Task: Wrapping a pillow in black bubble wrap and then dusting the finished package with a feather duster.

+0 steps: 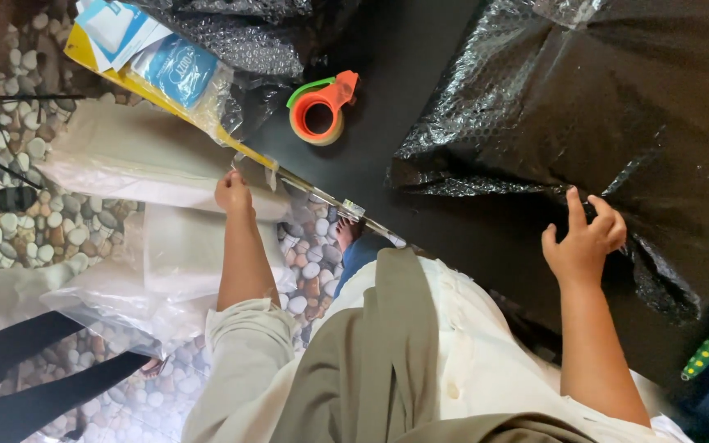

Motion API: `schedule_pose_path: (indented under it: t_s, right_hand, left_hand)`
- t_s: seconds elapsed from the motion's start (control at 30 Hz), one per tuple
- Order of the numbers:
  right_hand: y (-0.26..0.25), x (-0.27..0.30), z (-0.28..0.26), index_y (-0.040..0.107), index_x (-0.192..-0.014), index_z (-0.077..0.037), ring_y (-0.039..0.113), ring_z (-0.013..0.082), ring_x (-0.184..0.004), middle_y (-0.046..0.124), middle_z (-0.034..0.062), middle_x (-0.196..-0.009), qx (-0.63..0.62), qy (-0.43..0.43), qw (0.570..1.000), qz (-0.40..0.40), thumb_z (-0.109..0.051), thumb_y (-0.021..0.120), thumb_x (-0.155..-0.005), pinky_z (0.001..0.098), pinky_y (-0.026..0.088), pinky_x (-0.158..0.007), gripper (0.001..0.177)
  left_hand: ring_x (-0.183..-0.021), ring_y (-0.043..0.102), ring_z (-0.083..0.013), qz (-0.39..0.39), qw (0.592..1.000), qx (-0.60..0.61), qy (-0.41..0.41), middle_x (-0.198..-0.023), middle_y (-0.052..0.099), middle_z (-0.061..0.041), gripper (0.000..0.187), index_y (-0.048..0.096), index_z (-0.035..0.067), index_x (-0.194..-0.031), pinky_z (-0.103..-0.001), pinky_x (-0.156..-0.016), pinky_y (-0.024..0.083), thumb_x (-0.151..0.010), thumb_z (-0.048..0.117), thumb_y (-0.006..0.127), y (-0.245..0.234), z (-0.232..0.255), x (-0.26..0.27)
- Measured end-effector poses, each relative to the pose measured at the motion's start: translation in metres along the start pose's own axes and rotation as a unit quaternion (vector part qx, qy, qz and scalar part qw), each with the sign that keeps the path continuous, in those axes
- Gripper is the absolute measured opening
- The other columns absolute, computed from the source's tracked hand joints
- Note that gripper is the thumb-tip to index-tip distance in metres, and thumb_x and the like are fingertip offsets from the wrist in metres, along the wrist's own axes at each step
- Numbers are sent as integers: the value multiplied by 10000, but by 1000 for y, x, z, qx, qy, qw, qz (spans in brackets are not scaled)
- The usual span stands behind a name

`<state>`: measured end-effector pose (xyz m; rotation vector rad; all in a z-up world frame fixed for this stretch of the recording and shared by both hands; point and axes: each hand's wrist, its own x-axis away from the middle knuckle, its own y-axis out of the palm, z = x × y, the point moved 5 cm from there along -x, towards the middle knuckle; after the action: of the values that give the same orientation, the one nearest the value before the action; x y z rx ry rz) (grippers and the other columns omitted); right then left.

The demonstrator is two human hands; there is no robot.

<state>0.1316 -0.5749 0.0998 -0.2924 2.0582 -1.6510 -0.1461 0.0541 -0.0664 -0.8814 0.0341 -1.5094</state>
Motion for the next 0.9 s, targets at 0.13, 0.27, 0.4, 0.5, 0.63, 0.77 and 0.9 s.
schedule_pose_path:
  t_s: [0.13, 0.27, 0.4, 0.5, 0.63, 0.77, 0.9]
  right_hand:
    - [1, 2, 6, 609, -1508, -166, 354, 458, -1229, 369, 148, -1447, 15, -16, 1000, 6, -104, 759, -872, 646, 396, -962, 656]
    - [9, 3, 18, 622, -1513, -180, 371, 434, -1225, 408, 142, -1417, 32, -50, 998, 34, -134, 773, -789, 566, 356, -867, 741]
    - [15, 8, 29, 628, -1512, -220, 424, 406, -1187, 472, 130, -1364, 41, -90, 992, 76, -160, 790, -690, 494, 317, -812, 840]
    - [17, 8, 34, 589, -1543, -254, 444, 406, -1197, 492, 126, -1360, 37, -91, 993, 68, -156, 772, -690, 512, 339, -830, 878]
    - [27, 10, 51, 538, -1575, -296, 439, 353, -1216, 510, 89, -1365, 37, -77, 995, 58, -170, 741, -677, 495, 351, -877, 930]
    - [35, 13, 69, 271, -1667, -119, 502, 346, -1200, 571, 94, -1348, -70, -89, 992, 55, -48, 583, -726, 458, 379, -949, 994]
    - [13, 6, 70, 203, -1658, -15, 568, 330, -1144, 660, 93, -1359, -202, -93, 973, 66, 86, 501, -653, 436, 449, -990, 1053]
  left_hand:
    - [-964, 678, -211, 61, 992, 0, 115, -1058, 737, -9, 163, 697, 202, -994, -342, -902, 527, -994, 212, 534, -7, 8, 21]
    - [-941, 685, -292, 151, 936, -62, 310, -992, 710, -66, 138, 687, 134, -1001, -409, -867, 529, -993, 97, 555, -28, 16, 49]
    - [-825, 664, -232, 214, 730, -131, 636, -905, 653, -42, 84, 714, 98, -1021, -330, -825, 533, -1022, 62, 638, -53, 32, 85]
    - [-819, 625, -331, 23, 660, -159, 734, -860, 590, -98, 66, 659, 45, -980, -388, -809, 506, -958, -16, 669, -52, 92, 194]
    - [-793, 632, -316, -176, 570, -157, 787, -862, 594, -66, 139, 687, 95, -942, -395, -762, 515, -838, 15, 732, 7, 128, 319]
    - [-783, 627, -278, -325, 431, -169, 825, -827, 577, -18, 151, 676, 171, -892, -395, -729, 508, -784, 238, 758, 82, 113, 434]
    - [-865, 622, -229, -391, 297, -194, 849, -864, 577, 10, 295, 664, 177, -914, -381, -770, 501, -746, 367, 816, 153, 88, 524]
